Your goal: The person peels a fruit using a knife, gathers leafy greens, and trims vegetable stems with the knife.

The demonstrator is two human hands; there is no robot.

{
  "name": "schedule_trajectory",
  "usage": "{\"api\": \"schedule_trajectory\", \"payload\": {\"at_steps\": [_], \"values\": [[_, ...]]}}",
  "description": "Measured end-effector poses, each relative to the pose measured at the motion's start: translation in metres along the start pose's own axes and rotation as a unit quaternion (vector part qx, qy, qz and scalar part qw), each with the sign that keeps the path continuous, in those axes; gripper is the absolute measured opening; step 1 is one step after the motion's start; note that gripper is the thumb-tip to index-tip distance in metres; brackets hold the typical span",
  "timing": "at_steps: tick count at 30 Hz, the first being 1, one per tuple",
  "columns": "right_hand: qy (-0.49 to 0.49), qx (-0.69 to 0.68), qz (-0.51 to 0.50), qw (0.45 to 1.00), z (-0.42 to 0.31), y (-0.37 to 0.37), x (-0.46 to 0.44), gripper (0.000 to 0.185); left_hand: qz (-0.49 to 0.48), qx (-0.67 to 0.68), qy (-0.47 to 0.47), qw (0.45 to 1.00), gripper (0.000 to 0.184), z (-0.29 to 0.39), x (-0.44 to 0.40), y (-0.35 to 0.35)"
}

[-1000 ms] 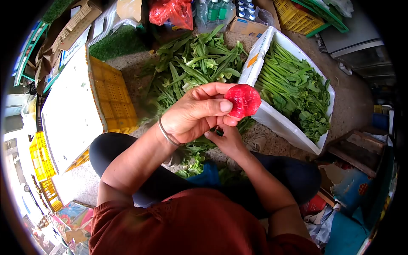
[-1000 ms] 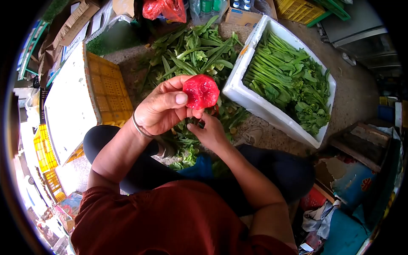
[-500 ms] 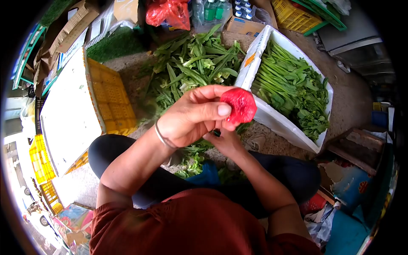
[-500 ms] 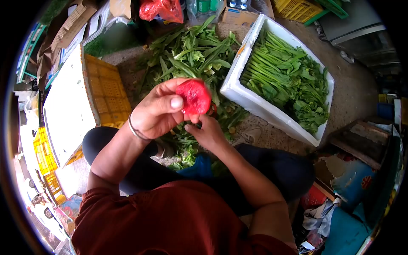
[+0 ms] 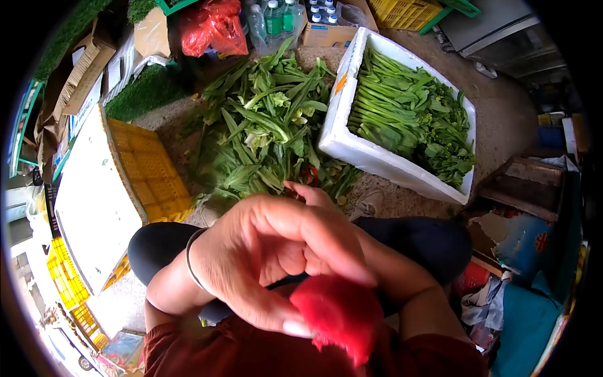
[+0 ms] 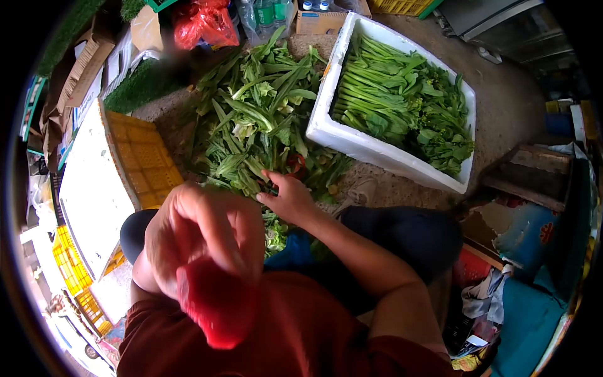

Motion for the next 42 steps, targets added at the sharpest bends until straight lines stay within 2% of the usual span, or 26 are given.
{"api": "schedule_trajectory", "payload": {"at_steps": [1, 4, 9, 10, 12, 15, 16, 18, 20, 24, 27, 29, 30, 33, 36, 38, 39, 42], "values": [[0.008, -0.057, -0.001, 0.998, 0.014, 0.009, -0.001, 0.053, -0.019, 0.015, -0.011, 1.000, 0.041, 0.000, 0.001, 0.004], [-0.043, -0.023, 0.011, 0.999, 0.011, 0.006, -0.003, 0.051, -0.061, 0.021, -0.015, 0.998, 0.043, 0.003, 0.000, 0.011], [-0.004, -0.061, 0.009, 0.998, 0.016, 0.007, -0.002, 0.050, -0.098, 0.031, -0.015, 0.995, 0.046, -0.005, -0.001, 0.013], [-0.008, -0.056, 0.008, 0.998, 0.014, 0.006, -0.002, 0.050, -0.179, 0.078, 0.052, 0.979, 0.046, -0.004, -0.001, 0.016], [-0.010, -0.053, 0.006, 0.999, 0.014, 0.008, -0.001, 0.050, -0.257, 0.124, 0.116, 0.951, 0.046, -0.001, 0.007, 0.020], [-0.033, -0.041, 0.029, 0.998, 0.013, 0.005, 0.002, 0.051, -0.263, 0.155, 0.106, 0.946, 0.047, 0.003, 0.010, 0.025], [-0.010, -0.023, 0.007, 1.000, 0.013, 0.007, 0.001, 0.051, -0.223, 0.119, 0.013, 0.968, 0.047, 0.000, 0.007, 0.027], [0.016, -0.004, -0.008, 1.000, 0.015, 0.006, 0.001, 0.052, -0.187, 0.081, -0.084, 0.975, 0.047, -0.010, 0.005, 0.030], [0.023, 0.019, -0.051, 0.998, 0.016, 0.013, 0.002, 0.055, -0.154, 0.085, -0.096, 0.980, 0.044, -0.014, 0.005, 0.031], [0.005, -0.004, -0.035, 0.999, 0.016, 0.012, 0.002, 0.055, -0.098, 0.088, -0.108, 0.985, 0.041, -0.018, 0.007, 0.027], [0.020, 0.008, -0.044, 0.999, 0.015, 0.011, 0.002, 0.055, -0.108, 0.089, -0.131, 0.981, 0.038, -0.024, 0.007, 0.026], [0.030, 0.004, -0.051, 0.998, 0.014, 0.011, 0.003, 0.055, -0.164, 0.118, -0.064, 0.977, 0.037, -0.021, 0.007, 0.027], [0.040, 0.003, -0.057, 0.998, 0.015, 0.011, 0.003, 0.055, -0.164, 0.118, -0.065, 0.977, 0.037, -0.021, 0.007, 0.027], [0.020, 0.021, -0.043, 0.999, 0.016, 0.010, 0.002, 0.055, -0.179, 0.118, -0.092, 0.972, 0.036, -0.025, 0.007, 0.029], [0.042, 0.010, -0.059, 0.997, 0.017, 0.012, 0.003, 0.055, -0.194, 0.114, -0.092, 0.970, 0.035, -0.025, 0.008, 0.031], [0.033, 0.016, -0.051, 0.998, 0.019, 0.012, 0.004, 0.055, -0.283, 0.086, -0.152, 0.943, 0.034, -0.031, 0.013, 0.041], [0.023, 0.020, -0.045, 0.999, 0.017, 0.012, 0.003, 0.055, -0.316, 0.077, -0.149, 0.934, 0.032, -0.030, 0.014, 0.046], [0.037, 0.016, -0.049, 0.998, 0.014, 0.011, 0.003, 0.055, -0.297, 0.128, -0.098, 0.941, 0.032, -0.036, 0.021, 0.047]]}}
Point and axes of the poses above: each hand's wrist, its own x-axis away from the middle knuckle, its own y-axis out of the palm, z = x × y, the point moved 9 cm from there along -x, towards the middle knuckle, and after that the axes turned 10 degrees about z, right-handed, at the moved point
